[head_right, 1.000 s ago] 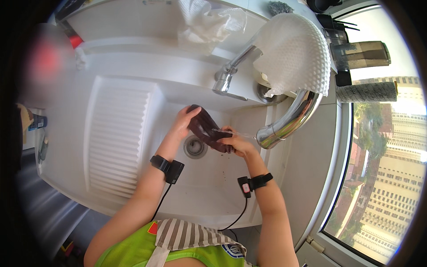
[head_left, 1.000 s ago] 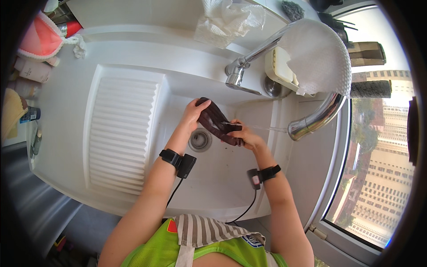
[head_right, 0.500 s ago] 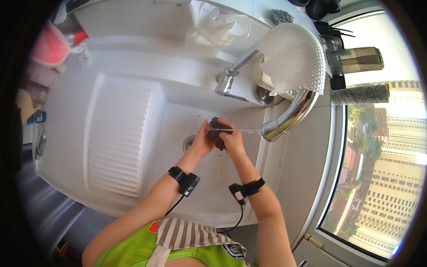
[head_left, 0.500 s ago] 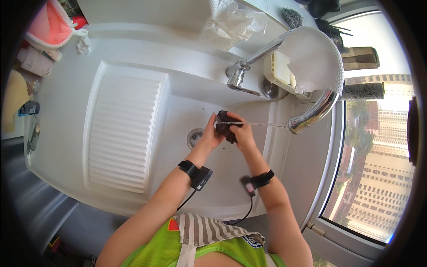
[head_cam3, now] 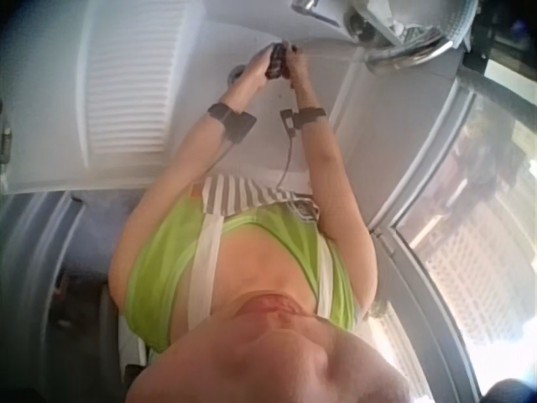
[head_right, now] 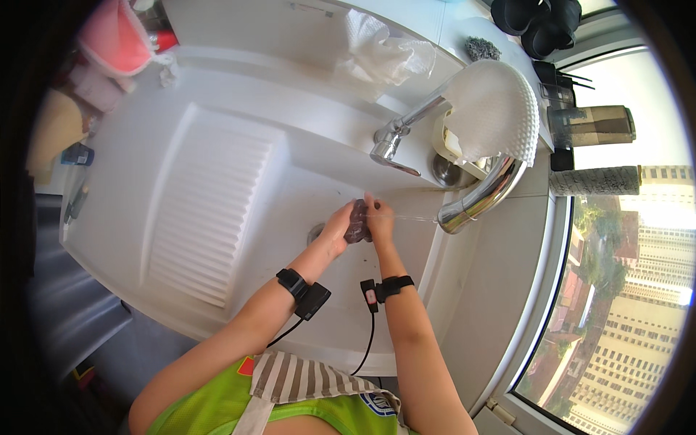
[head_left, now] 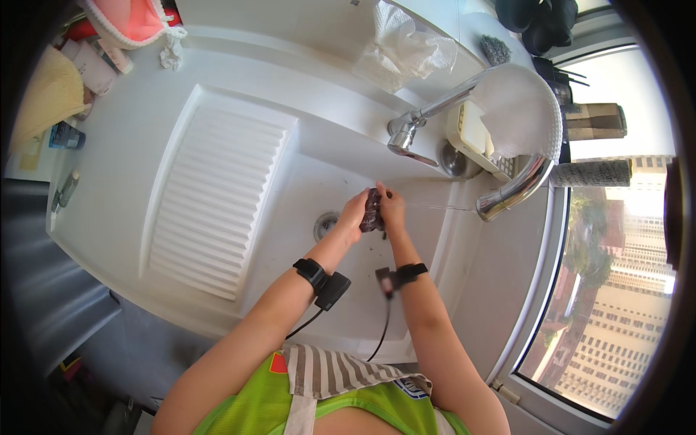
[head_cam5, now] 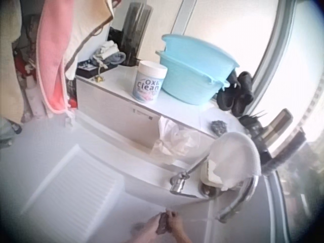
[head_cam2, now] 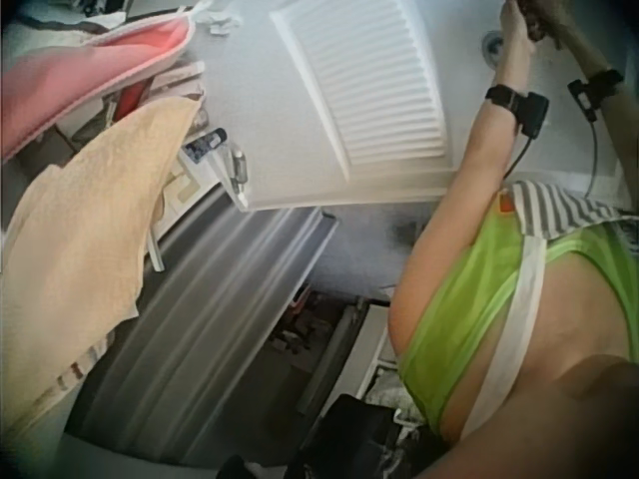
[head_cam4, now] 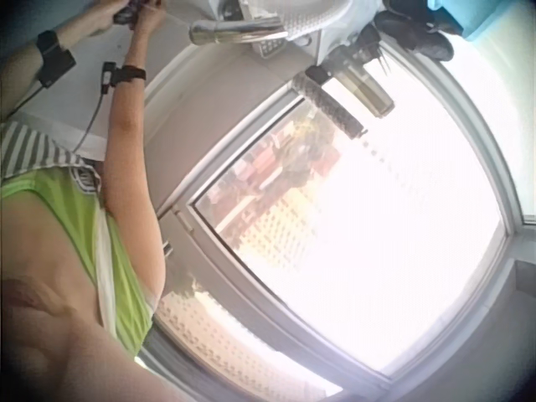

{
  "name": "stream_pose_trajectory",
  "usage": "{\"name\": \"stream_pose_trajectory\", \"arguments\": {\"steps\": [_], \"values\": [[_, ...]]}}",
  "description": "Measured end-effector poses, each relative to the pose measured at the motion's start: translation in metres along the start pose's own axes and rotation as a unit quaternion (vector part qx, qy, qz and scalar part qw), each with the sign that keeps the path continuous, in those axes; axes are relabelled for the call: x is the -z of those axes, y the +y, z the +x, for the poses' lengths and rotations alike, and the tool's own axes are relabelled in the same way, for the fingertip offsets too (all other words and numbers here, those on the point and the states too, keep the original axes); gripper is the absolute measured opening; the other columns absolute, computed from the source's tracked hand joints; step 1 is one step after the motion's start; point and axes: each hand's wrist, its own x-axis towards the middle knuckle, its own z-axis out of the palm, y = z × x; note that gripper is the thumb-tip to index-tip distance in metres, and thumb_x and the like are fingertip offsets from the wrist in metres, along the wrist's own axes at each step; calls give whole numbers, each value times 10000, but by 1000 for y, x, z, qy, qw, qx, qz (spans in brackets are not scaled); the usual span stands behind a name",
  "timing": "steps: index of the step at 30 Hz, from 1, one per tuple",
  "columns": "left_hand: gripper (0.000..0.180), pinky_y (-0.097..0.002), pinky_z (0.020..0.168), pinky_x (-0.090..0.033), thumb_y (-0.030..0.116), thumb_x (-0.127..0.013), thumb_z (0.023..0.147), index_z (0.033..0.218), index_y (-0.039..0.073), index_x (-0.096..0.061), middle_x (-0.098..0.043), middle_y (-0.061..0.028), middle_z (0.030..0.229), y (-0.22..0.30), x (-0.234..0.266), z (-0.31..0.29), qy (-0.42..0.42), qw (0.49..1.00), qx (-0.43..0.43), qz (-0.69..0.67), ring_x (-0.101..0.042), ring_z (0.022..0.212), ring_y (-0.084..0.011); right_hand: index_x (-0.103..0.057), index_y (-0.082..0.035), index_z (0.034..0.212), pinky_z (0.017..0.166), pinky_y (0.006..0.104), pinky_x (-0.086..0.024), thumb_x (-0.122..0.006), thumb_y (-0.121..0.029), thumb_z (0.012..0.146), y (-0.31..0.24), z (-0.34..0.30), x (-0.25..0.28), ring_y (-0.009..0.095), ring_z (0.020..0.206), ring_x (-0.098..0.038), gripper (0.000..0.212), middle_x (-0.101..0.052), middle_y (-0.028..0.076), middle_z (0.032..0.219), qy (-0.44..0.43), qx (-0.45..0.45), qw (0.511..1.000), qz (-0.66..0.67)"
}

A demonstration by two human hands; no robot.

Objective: The person wipes several bottles and tubes on the sink counter with a dark cloth, then wipes the sink basin and faucet. The person rinses the cloth under running water and continues wiping the sink surfaces.

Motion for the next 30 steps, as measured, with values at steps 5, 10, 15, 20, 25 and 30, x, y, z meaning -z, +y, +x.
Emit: {"name": "stream_pose_trajectory", "arguments": {"steps": [5, 10, 15, 20, 25, 30], "values": [[244, -299, 771, -490, 255, -654, 904, 1042, 64, -592, -621, -30, 940, 41, 19, 9, -21, 987, -148, 65, -602, 868, -141, -524, 24, 1164, 740, 304, -514, -716, -286, 833, 22, -19, 28, 198, 901, -625, 491, -613, 131, 1118, -339, -94, 876, 330], [165, -284, 782, -467, 149, -598, 927, 1079, 88, -614, -610, -11, 1019, 58, 30, 17, 23, 959, -238, 153, -587, 916, -144, -474, 6, 1090, 824, 388, -565, -596, 50, 783, 5, -38, 55, 245, 889, -625, 333, -584, 115, 998, -299, -67, 888, 344], [289, -301, 788, -484, 311, -509, 971, 1207, 145, -539, -604, -21, 1011, 17, 21, 9, 33, 995, 24, -88, -581, 962, -155, -440, 12, 1273, 873, 464, -573, -498, 97, 780, -18, -38, 47, 372, 1023, -619, 504, -548, 205, 1170, -251, -72, 796, 547], [478, -338, 855, -472, 483, -531, 931, 1219, 101, -525, -556, -52, 1133, 4, 11, -3, -119, 983, 8, -137, -564, 1012, -189, -523, -28, 1285, 814, 328, -532, -570, 42, 803, -24, -73, 31, 233, 1014, -613, 490, -594, 125, 1166, -254, -54, 861, 438], [586, -319, 838, -461, 485, -573, 912, 1329, 84, -479, -581, -29, 1018, 1, 7, -10, -79, 991, -94, -55, -564, 950, -149, -635, -2, 1064, 686, 322, -516, -673, -155, 849, -27, -87, 21, 257, 768, -653, 266, -675, 141, 887, -60, 145, 976, 149], [442, -311, 772, -450, 405, -599, 924, 1207, 73, -531, -566, -26, 1007, -12, -2, 12, 32, 997, -43, 54, -535, 908, -135, -637, -1, 887, 598, 412, -504, -597, -316, 905, -6, -30, 8, 422, 657, -619, 318, -641, 247, 739, 59, 166, 981, -84]]}}
